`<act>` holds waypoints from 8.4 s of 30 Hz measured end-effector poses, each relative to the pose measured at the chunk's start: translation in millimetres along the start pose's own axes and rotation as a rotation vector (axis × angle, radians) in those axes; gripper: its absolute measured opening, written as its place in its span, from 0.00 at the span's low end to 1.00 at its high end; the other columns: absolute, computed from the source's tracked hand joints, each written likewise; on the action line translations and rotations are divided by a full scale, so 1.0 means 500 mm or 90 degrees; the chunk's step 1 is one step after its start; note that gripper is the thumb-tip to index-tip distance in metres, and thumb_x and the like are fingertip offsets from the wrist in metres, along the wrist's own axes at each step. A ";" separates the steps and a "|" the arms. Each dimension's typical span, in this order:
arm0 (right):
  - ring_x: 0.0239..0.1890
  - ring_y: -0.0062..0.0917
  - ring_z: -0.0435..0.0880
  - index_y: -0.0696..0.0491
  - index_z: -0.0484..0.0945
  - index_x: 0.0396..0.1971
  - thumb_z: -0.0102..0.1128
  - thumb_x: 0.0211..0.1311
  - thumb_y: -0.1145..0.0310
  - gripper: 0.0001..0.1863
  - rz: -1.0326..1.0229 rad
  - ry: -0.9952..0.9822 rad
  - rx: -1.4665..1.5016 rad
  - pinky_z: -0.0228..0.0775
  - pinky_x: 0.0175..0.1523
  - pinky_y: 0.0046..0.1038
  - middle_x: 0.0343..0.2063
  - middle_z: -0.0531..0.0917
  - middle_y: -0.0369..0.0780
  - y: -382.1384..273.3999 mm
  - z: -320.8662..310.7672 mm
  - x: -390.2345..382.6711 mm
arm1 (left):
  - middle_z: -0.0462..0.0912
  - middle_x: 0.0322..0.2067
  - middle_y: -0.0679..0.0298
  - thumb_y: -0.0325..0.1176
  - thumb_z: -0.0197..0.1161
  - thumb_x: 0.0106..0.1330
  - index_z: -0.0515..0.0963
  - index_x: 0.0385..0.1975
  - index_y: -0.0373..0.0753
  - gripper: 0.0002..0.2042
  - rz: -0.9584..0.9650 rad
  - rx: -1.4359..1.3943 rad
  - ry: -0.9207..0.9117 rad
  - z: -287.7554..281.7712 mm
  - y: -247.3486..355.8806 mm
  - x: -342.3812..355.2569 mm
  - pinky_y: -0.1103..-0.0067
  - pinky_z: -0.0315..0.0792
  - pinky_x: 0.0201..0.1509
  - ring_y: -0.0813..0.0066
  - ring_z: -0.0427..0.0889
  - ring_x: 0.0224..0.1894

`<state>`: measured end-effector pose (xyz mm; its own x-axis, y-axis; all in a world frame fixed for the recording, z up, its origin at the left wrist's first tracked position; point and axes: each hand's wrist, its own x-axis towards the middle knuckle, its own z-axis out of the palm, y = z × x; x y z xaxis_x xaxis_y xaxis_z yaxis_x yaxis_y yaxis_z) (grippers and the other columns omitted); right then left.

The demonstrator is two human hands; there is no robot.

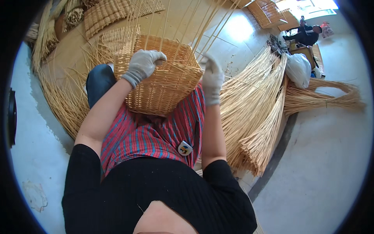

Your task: Weaving a wicker basket, measuring its dimensions, and using a power drill to secure components.

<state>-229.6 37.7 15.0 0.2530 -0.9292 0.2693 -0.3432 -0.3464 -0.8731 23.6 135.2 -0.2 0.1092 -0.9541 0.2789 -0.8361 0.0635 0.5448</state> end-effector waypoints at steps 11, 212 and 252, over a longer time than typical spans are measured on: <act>0.19 0.13 0.75 0.52 0.81 0.50 0.61 0.76 0.64 0.11 0.396 -0.119 0.060 0.67 0.25 0.17 0.26 0.85 0.35 -0.007 -0.105 -0.188 | 0.89 0.43 0.59 0.33 0.65 0.69 0.85 0.45 0.49 0.08 0.057 -0.011 -0.071 -0.003 -0.022 0.005 0.65 0.80 0.48 0.57 0.88 0.43; 0.20 0.24 0.81 0.57 0.80 0.33 0.61 0.58 0.71 0.06 0.404 -0.035 0.238 0.75 0.27 0.29 0.21 0.82 0.38 0.227 0.098 -0.095 | 0.88 0.37 0.53 0.37 0.41 0.84 0.69 0.59 0.39 0.14 -0.615 -0.864 -0.199 0.408 0.096 -0.259 0.73 0.81 0.31 0.66 0.87 0.32; 0.45 0.36 0.88 0.39 0.84 0.56 0.77 0.46 0.48 0.33 -0.120 -0.558 -0.793 0.80 0.50 0.38 0.40 0.89 0.39 -0.255 -0.071 0.143 | 0.85 0.42 0.58 0.38 0.61 0.75 0.83 0.46 0.49 0.07 -0.171 -0.041 0.129 0.066 0.089 -0.039 0.64 0.79 0.43 0.52 0.86 0.40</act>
<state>-199.9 11.0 160.1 0.6618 -0.6501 -0.3734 -0.6486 -0.7463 0.1499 -33.4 146.9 -7.7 0.4306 -0.8623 0.2665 -0.7279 -0.1572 0.6674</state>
